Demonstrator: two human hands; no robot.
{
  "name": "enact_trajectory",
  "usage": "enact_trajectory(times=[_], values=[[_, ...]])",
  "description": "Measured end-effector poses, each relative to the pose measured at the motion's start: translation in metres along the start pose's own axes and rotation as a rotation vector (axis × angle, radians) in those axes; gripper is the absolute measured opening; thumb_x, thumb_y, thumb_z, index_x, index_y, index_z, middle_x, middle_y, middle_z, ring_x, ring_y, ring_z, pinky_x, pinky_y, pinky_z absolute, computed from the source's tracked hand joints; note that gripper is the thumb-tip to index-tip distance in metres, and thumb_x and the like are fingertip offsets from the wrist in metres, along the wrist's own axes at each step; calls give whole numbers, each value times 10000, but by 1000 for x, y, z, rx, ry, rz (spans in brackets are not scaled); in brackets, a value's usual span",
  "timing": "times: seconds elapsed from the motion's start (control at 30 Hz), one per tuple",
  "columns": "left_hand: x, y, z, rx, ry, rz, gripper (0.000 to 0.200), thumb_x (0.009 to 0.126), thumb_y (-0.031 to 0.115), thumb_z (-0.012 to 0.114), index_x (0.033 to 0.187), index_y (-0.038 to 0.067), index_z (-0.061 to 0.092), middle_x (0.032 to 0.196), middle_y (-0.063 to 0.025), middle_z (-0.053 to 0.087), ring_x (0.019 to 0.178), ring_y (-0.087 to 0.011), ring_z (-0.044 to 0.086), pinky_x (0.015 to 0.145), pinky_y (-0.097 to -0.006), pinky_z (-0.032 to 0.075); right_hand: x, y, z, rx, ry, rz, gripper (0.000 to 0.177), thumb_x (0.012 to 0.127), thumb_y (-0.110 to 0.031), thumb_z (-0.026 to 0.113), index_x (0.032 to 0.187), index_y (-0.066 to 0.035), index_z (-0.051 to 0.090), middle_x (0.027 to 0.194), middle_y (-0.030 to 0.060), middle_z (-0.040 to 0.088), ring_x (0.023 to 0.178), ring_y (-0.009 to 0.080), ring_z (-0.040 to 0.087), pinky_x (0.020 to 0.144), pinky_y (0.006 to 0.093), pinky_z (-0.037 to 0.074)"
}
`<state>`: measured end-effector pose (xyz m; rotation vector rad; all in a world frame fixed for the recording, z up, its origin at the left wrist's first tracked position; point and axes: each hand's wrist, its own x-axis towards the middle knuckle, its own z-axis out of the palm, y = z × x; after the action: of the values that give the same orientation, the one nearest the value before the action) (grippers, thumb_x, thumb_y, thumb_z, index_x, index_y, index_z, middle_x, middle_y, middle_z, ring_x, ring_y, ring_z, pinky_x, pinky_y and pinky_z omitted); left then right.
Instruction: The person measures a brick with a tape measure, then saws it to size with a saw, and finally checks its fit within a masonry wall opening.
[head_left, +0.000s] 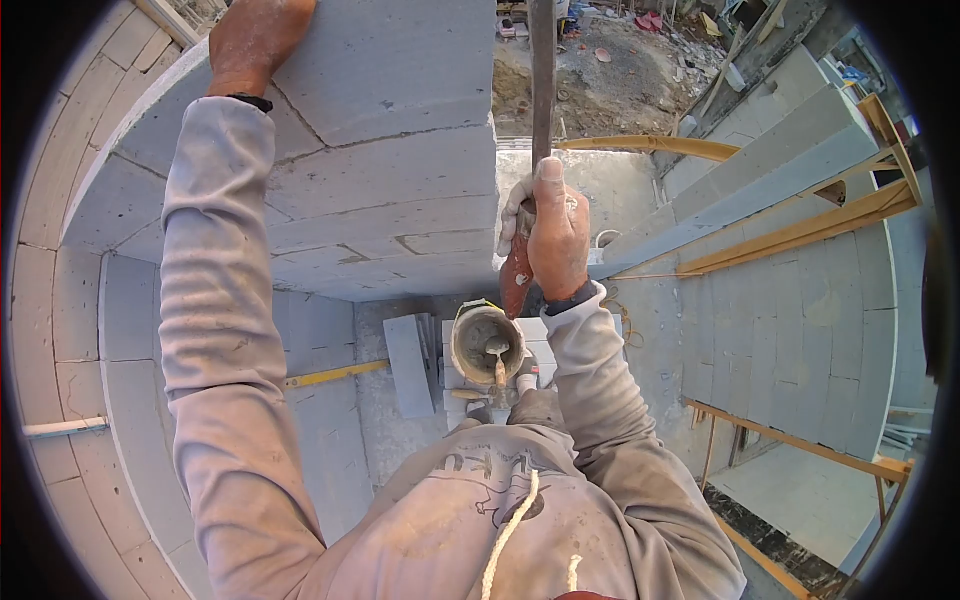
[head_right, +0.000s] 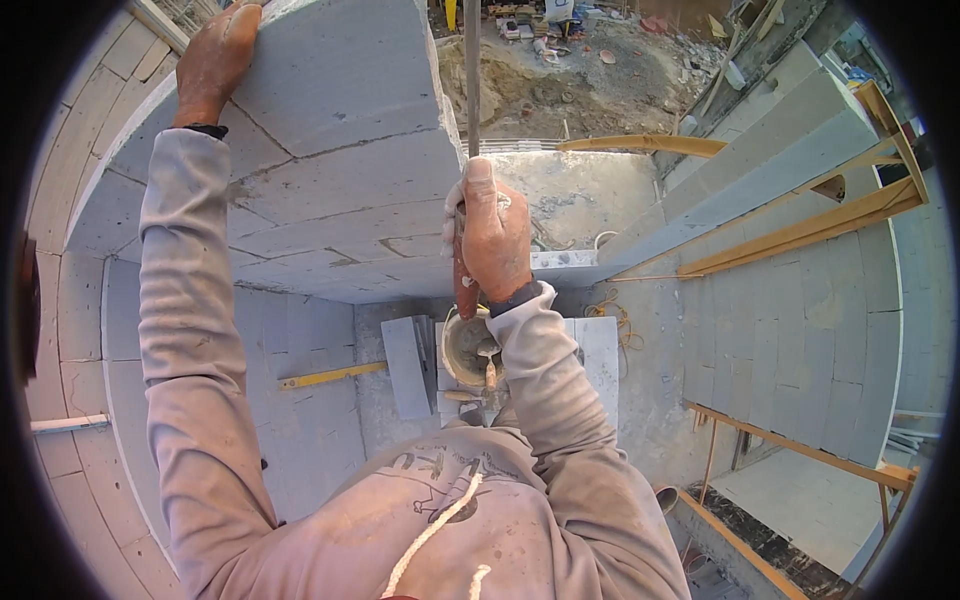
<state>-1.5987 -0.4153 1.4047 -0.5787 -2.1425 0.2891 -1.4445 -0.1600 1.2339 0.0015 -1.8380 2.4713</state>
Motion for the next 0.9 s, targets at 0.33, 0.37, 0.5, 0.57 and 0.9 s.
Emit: enact_trajectory(times=[0.33,0.37,0.5,0.57,0.9], values=[[4,8,-11,-56,13,3,228,853,119,456,820,36,666,1005,-114,705,760,-302,678,648,-404,543,-6,24,-6,-70,20,249,595,998,-505,395,695,-17,553,550,66,536,442,146,517,412,291,411],[2,9,-8,-59,6,1,228,853,119,456,820,36,666,1005,-114,705,760,-302,678,648,-404,543,-6,11,-4,-71,19,257,595,998,-505,395,695,-17,553,550,66,536,442,146,517,412,291,411],[2,0,-4,-4,-5,-7,222,853,118,463,838,36,669,991,-118,707,770,-306,677,659,-402,541,3,22,2,19,-9,-109,604,1003,-506,381,704,-14,564,550,66,537,448,147,512,436,279,407],[0,4,-5,-14,-8,0,219,853,117,465,845,37,668,988,-119,707,777,-307,676,667,-400,541,16,70,-7,-288,37,104,596,1004,-497,389,740,1,584,580,68,554,471,155,530,432,274,413],[-1,-13,4,-52,-94,-99,289,894,178,398,1024,125,651,1123,-69,666,946,-296,642,813,-382,504,4,36,-1,5,-12,-143,586,1002,-510,390,731,-17,557,574,61,532,509,133,539,461,257,423]])
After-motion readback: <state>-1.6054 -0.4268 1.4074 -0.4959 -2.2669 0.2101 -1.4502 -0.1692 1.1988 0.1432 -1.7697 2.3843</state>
